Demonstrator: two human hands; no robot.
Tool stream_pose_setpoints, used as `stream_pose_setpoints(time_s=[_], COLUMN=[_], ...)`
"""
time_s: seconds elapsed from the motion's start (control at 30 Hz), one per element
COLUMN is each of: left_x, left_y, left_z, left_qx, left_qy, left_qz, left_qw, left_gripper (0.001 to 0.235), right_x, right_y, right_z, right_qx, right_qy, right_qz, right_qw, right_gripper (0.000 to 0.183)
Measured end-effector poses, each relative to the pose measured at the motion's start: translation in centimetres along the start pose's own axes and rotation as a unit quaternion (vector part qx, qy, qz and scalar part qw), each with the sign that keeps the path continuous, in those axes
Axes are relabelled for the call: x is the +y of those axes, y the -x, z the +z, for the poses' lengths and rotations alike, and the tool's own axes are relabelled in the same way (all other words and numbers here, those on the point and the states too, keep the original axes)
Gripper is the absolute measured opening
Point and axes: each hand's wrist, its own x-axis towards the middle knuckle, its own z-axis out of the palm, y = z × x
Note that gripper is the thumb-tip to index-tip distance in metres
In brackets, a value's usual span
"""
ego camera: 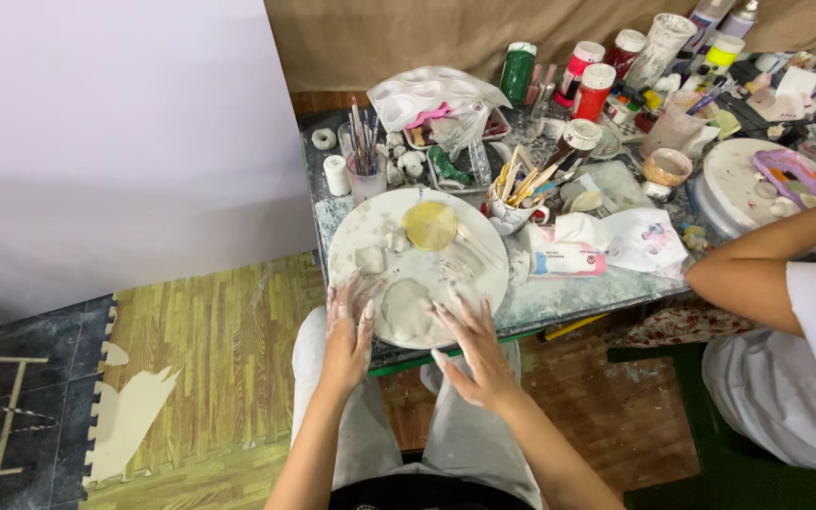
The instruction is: The person kneads and shapes a lump of clay on a white plate, repeatedly pressing and smoothing it with both hands. They then use a wooden stick to further refine the clay's surface and edges.
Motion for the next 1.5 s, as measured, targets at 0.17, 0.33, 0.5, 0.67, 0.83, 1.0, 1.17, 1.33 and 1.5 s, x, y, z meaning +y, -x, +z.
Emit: stream_pose_setpoints(time_s=[0.17,0.33,0.5,0.67,0.83,1.0,1.17,1.33,1.5], left_x=[0.5,0.5,0.1,0.2,0.5,0.6,0.4,1.3,3.6], left_y=[0.5,0.4,0.5,1.6,2.4,2.4,1.9,2.0,1.7], left_z=[0.0,-0.6,-0.7,0.3,0.8,0.4,0.0,-0.4,-1.1], left_qx=[-0.014,-0.024,-0.022,0.001,0.016,-0.002,-0.010,0.016,-0.006], left_qy=[-0.003,0.030,0.099,0.062,0.068,0.180,0.159,0.095,-0.047], left_qz=[-0.005,-0.001,-0.009,0.027,0.044,-0.020,0.008,0.019,0.082], left_qw=[1.000,0.999,0.995,0.998,0.997,0.984,0.987,0.995,0.995], left_gripper=[0.058,0.061,0.060,0.055,0.051,0.052,0.052,0.052,0.063], right_x=[1.7,3.8,6.8,9.7,12.0,13.3,14.9,13.0,6.6], right_y=[1.6,3.5,4.9,1.6,-8.2,-14.0,-14.5,-11.7,-7.1], right_z=[-0.5,0.0,0.6,-3.4,-8.3,-8.1,-8.7,-10.5,-11.2], right_qx=[0.025,0.046,0.133,0.270,0.238,0.179,0.245,0.330,0.016], right_qy=[-0.067,-0.034,-0.240,-0.249,0.311,0.357,0.274,-0.079,-0.091], right_qz=[-0.030,-0.010,0.065,0.096,0.154,0.158,0.130,0.026,0.269], right_qw=[0.997,0.998,0.960,0.925,0.907,0.903,0.921,0.940,0.959], right_gripper=[0.065,0.062,0.051,0.038,0.041,0.030,0.025,0.017,0.031])
